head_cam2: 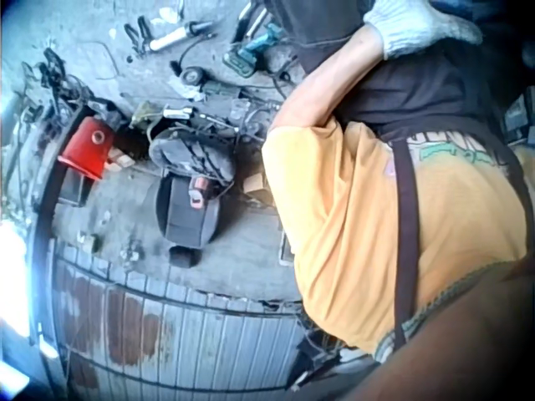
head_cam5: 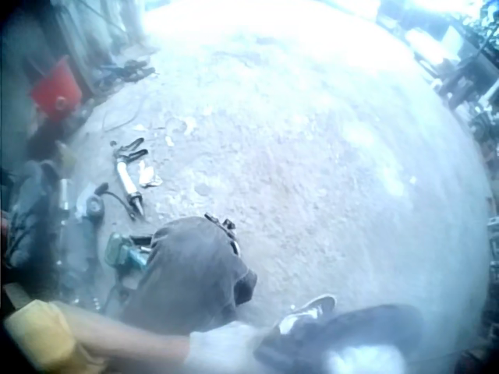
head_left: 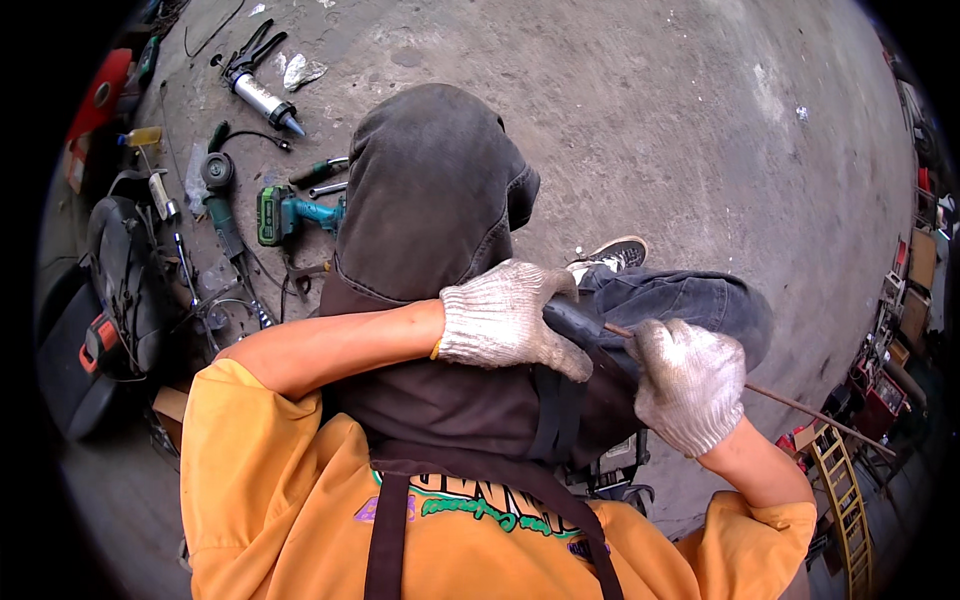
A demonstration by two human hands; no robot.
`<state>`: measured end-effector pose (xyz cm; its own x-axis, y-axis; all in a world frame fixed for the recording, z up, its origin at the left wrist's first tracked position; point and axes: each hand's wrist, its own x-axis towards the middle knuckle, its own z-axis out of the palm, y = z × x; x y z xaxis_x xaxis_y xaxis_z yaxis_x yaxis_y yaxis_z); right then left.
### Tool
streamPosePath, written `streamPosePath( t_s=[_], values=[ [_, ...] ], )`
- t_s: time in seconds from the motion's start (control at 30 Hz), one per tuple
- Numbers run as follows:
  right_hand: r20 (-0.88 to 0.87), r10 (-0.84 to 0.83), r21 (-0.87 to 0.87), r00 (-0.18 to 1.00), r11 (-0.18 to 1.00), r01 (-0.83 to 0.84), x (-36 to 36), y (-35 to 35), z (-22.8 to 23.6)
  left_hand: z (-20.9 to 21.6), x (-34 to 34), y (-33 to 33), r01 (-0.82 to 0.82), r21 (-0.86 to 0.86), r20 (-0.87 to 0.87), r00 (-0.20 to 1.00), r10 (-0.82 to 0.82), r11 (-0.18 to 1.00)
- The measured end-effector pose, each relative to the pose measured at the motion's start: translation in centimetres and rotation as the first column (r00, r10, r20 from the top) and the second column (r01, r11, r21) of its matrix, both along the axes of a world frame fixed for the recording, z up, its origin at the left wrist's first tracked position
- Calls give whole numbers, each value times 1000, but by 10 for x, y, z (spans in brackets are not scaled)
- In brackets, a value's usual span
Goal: The person sits on the floor and inserts a metal wire into a black plastic pipe fitting, bending the wire into loops to form a cage-like structure. The person repeatedly adjusts the wire loops and cleans the fitting with a white cloth.
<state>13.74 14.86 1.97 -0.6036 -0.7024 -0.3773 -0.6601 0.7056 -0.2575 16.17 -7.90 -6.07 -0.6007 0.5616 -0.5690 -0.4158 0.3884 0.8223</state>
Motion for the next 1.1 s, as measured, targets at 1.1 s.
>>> streamPosePath(
  t_s=[1.1],
  values=[
    [-165,47,-264,985,960,-90,-25,28,-4,-15,-4,33,-364,166,-408,820,400,916]
  ],
)
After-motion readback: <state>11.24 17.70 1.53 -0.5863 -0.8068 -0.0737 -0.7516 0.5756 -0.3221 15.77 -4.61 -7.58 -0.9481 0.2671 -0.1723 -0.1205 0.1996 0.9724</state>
